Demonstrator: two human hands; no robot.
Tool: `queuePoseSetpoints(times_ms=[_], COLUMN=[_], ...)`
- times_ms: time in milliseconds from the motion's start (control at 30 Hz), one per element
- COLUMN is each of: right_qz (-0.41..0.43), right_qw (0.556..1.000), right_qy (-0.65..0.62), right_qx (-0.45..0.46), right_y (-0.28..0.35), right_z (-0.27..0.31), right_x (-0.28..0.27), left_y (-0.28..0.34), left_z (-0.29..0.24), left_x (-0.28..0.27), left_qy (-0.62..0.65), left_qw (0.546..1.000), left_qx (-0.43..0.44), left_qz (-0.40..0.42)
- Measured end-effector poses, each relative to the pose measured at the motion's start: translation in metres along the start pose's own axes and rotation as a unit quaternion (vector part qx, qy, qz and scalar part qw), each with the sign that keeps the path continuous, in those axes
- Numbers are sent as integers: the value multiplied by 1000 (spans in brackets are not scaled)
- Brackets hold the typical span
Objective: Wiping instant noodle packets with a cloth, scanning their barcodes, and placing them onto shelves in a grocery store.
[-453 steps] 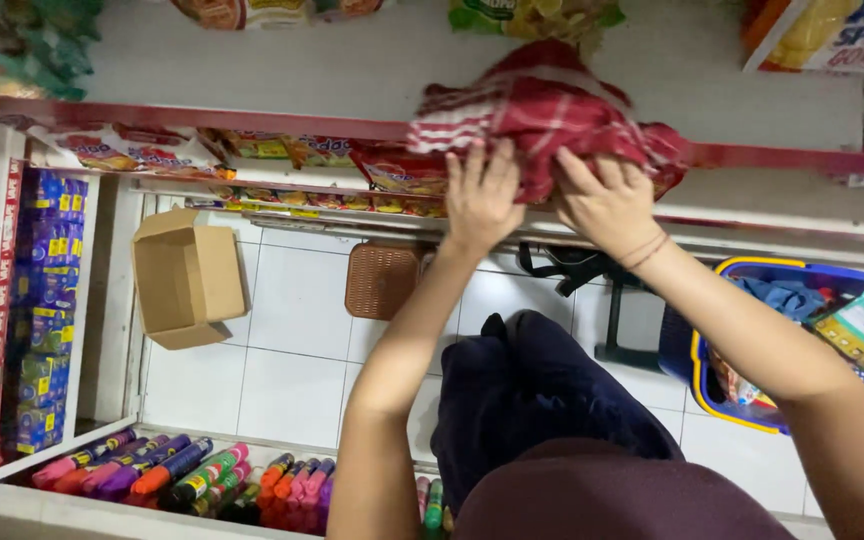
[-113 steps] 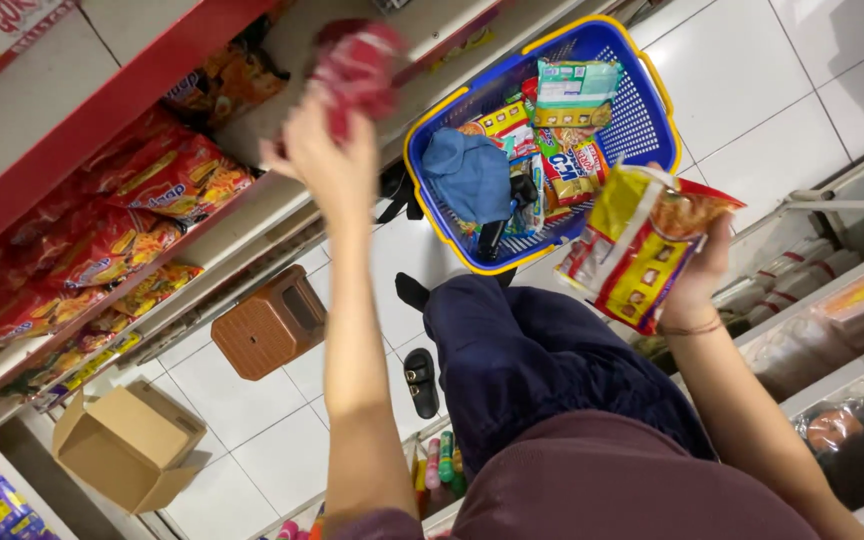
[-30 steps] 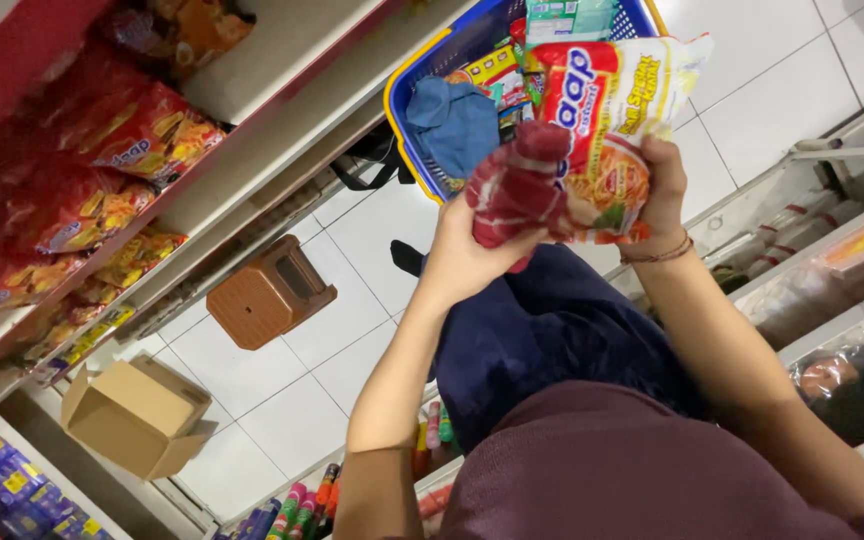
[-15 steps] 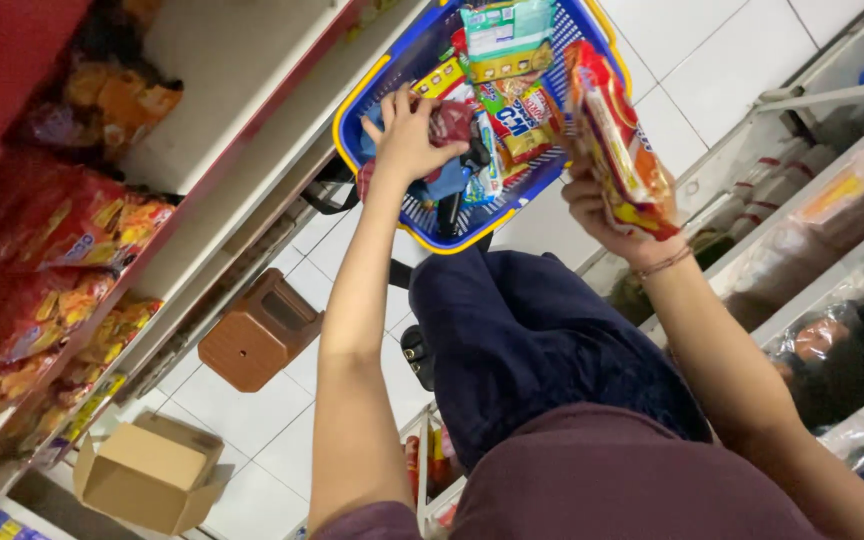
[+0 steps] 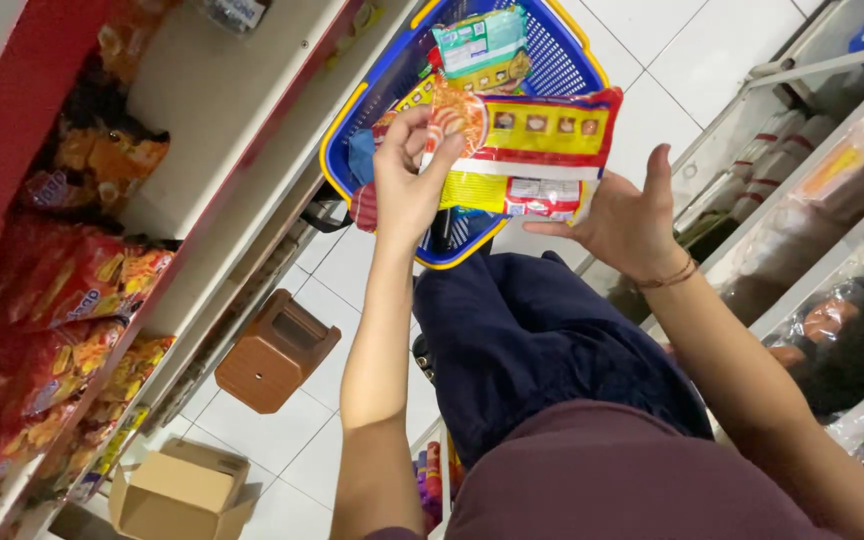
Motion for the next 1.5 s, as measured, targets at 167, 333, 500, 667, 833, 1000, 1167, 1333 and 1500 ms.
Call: queuePoseSetpoints(times_ms=[167,333,500,667,833,1000,1167,1333,1500], right_qz=[-17,-42,-83,-108,-127,-135,-133,-142,-119], right_qw=[991,993,987,985,982,977,970,963,953], right_qy=[134,110,121,112,107,119,144,148,178], right_qx=[-15,-8,-64,-79,-90,-114,-144,-175,-214], right_y=[-8,-13,-6,0,7,13,15,18,16], right_z=[-15,-16,-11,-8,-4,7,17,32,43], right_x=[-26,-37,-30,-33,-30,-22,-29,-34,-40], left_y=[5,-4,6,30,28,34,79,118,140], left_z=[10,59,193,251,244,222,192,72,-23], left_x=[-3,-23,-64,-38,-31,-46,-66,-27,24], left_qy=[2,24,-349,-626,-684,-548,-437,73,184], left_qw=[1000,999,918,737,670,744,862,934,920], left_qx=[-8,-41,-188,-252,-289,-380,-227,-309,-220], left_qz=[22,-24,19,15,-8,30,120,164,268])
Point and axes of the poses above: each hand's wrist, its own y-axis away from the middle knuckle, its own x-axis out of the palm, z = x × y, the point moved 1 cm from there along -y, towards the middle knuckle, and after that the axes turned 5 degrees about z, right-handed, at the moved point
